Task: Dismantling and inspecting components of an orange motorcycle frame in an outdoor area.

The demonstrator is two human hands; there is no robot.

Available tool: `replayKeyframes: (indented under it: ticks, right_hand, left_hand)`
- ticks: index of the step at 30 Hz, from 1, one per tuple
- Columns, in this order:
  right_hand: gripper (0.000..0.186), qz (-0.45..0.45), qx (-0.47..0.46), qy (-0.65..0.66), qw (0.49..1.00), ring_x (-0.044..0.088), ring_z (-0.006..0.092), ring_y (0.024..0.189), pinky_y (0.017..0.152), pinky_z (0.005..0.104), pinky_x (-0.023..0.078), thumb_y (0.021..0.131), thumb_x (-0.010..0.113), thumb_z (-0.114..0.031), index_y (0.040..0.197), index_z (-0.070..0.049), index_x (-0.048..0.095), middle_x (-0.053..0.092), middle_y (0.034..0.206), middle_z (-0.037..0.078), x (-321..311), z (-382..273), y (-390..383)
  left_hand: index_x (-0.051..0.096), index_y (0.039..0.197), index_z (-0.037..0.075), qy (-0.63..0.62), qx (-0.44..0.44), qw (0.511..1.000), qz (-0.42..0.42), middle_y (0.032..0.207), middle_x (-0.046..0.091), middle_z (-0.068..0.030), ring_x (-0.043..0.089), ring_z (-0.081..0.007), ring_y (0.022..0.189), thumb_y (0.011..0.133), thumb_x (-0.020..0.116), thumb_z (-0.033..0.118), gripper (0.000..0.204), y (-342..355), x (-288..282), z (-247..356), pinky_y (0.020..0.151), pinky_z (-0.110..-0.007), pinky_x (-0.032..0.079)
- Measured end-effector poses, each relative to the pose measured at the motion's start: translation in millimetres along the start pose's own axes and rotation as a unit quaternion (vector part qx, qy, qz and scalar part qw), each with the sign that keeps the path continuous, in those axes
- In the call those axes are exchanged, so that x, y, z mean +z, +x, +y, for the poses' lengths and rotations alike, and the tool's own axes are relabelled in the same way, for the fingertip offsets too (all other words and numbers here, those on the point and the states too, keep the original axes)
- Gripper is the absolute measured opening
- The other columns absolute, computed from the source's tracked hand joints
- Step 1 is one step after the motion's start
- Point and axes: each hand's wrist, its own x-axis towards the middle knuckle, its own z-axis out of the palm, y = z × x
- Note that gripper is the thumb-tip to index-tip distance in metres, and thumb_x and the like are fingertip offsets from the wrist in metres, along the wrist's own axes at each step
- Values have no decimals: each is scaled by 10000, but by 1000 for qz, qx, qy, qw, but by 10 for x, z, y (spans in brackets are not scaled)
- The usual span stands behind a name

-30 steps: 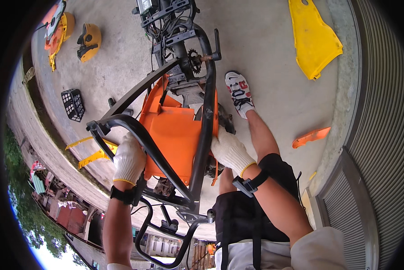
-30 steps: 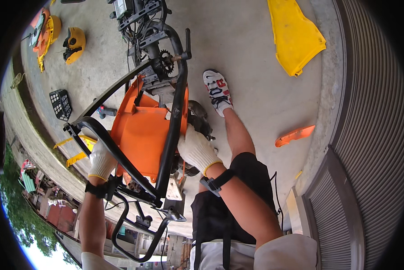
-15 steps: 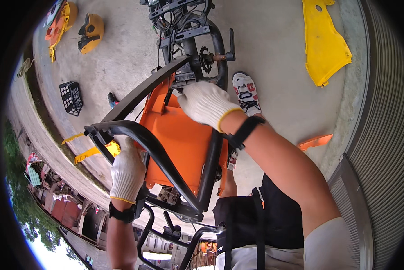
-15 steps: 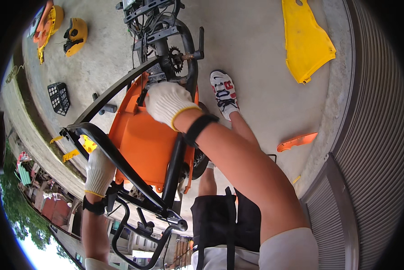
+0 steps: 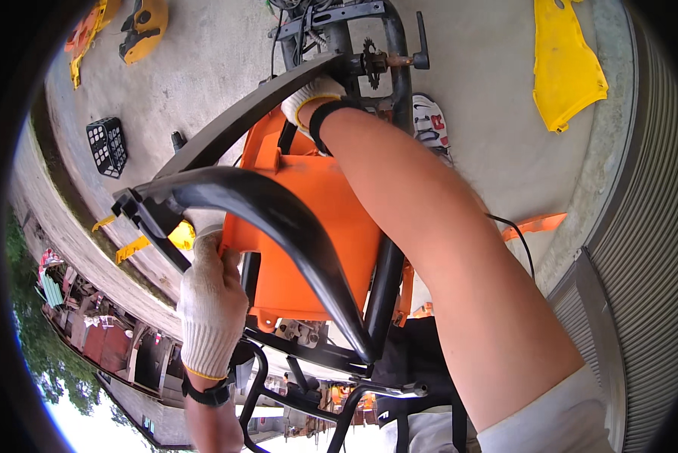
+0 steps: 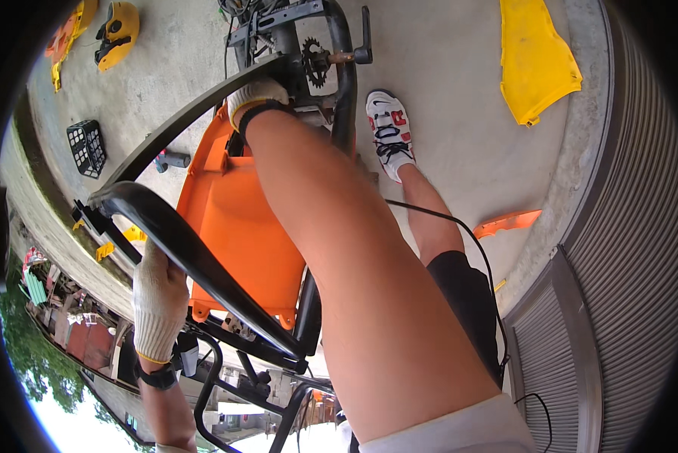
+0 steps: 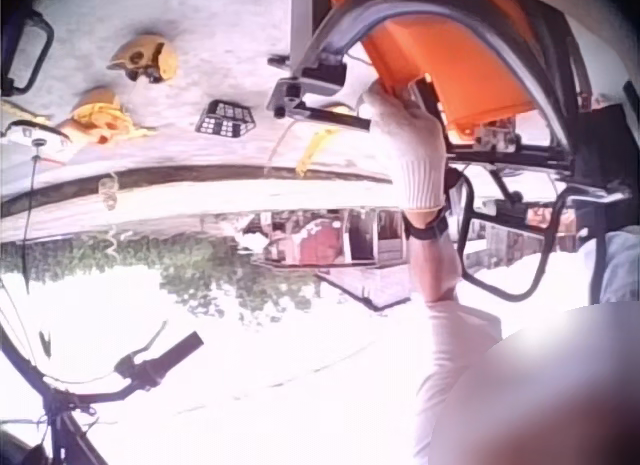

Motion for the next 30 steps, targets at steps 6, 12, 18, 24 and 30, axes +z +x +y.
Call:
replayKeyframes:
  ticks: [6, 12, 18, 24, 30]
  right_hand:
    - [418, -47, -57, 22, 997, 613, 281, 1223, 994, 416, 515, 946, 516, -302, 1281, -90, 649, 595, 1385, 135, 67, -71, 158]
    - [370, 0, -190, -92, 977, 669, 239, 1086, 932, 375, 536, 912, 536, -183, 1243, -78, 662, 666, 1268, 117, 147, 150, 292]
    - [360, 56, -161, -70, 983, 664, 226, 1000, 867, 369, 533, 911, 532, -165, 1236, -60, 644, 661, 1184, 122, 134, 202, 135]
    - [351, 106, -181, -54, 976, 659, 213, 914, 801, 364, 531, 909, 528, -147, 1229, -41, 627, 657, 1099, 127, -61, 179, -190]
    - [342, 104, -203, -50, 972, 654, 200, 828, 735, 359, 528, 908, 525, -130, 1221, -23, 609, 653, 1015, 132, -253, 173, -464]
  left_hand:
    - [551, 1085, 28, -46, -14, 999, -3, 805, 665, -252, 658, -459, 738, 1021, 517, 180, 168, -73, -120, -44, 582, -511, 483]
    - [581, 1160, 24, -32, -18, 999, 9, 788, 666, -230, 673, -414, 744, 1022, 526, 174, 211, -69, -105, -95, 610, -441, 505]
    - [578, 1189, 46, -35, 0, 999, 11, 785, 654, -241, 669, -431, 737, 1000, 558, 130, 208, -210, -42, -176, 587, -446, 508]
    - [542, 1206, 75, -31, -4, 999, 7, 894, 684, -229, 681, -425, 830, 957, 555, 128, 256, -228, 19, -234, 676, -518, 534]
    - [525, 1175, 53, -3, 33, 998, 59, 810, 673, -209, 693, -380, 739, 881, 613, 67, 308, -211, 53, -246, 608, -466, 541]
